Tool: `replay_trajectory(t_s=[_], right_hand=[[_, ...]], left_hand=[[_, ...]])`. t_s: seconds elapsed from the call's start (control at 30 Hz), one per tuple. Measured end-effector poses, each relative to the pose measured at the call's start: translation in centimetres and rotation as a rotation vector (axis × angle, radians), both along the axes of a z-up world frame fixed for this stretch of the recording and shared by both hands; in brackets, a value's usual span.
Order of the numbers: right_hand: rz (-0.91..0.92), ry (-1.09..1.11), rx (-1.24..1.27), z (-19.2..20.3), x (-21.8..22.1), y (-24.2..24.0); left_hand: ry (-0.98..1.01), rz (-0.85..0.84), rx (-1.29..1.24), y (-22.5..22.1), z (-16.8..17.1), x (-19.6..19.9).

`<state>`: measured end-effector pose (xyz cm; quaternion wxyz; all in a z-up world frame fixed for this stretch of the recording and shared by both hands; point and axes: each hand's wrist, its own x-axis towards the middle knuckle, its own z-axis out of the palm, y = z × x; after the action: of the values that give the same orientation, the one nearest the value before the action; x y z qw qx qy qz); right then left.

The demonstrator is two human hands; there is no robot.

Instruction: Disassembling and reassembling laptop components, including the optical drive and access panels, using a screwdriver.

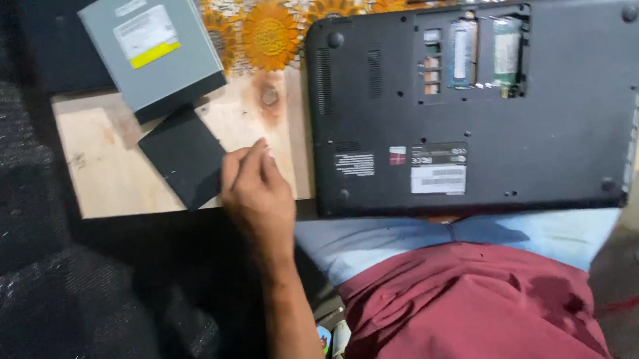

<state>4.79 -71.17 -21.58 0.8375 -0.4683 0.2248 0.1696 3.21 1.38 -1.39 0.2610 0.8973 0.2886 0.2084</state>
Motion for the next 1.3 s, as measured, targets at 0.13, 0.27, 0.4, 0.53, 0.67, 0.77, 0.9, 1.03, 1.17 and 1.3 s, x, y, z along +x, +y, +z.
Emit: replay_trajectory(t_s=[0.13, 0.27, 0.4, 0.53, 0.67, 0.77, 0.9, 1.03, 1.17, 1.3], right_hand=[[-0.134, -0.03, 0.218, 11.7, 5.1, 18.9], [0.232, -0.171, -0.205, 23.2, -0.7, 30.9], [0.455, -0.131, -0.334, 25.6, -0.4, 31.7], [0.316, -0.189, -0.561, 26.0, -0.6, 30.5], [0.113, -0.277, -0.817, 24.7, -3.2, 29.2], [0.015, -0.219, -0.161, 24.0, -5.0, 27.3], [0.254, -0.418, 0.035, 25.6, -2.4, 30.8], [0.206, -0.311, -0.208, 26.7, -3.0, 34.0], [0.334, -0.503, -0.727, 27.2, -3.3, 33.4], [0.145, -0.273, -0.165, 27.5, -2.5, 33.5]], left_hand=[[-0.088, -0.032, 0.024, 0.1, -0.4, 0.7], [-0.022, 0.002, 0.04, -0.5, 0.0, 0.7], [-0.162, -0.062, -0.11, -2.9, 2.3, -0.6], [-0.32, -0.068, -0.948, -7.8, 3.0, -3.7], [-0.25, -0.04, -1.657, -13.3, 1.3, -7.0], [-0.246, 0.009, -1.938, -15.9, -0.2, -8.7], [-0.249, -0.06, -1.93, -16.0, -0.2, -8.9], [-0.322, -0.219, -1.832, -14.7, 0.9, -7.6], [-0.276, -0.241, -1.823, -13.7, 1.8, -7.3], [-0.316, -0.326, -1.78, -13.6, 2.0, -6.8]])
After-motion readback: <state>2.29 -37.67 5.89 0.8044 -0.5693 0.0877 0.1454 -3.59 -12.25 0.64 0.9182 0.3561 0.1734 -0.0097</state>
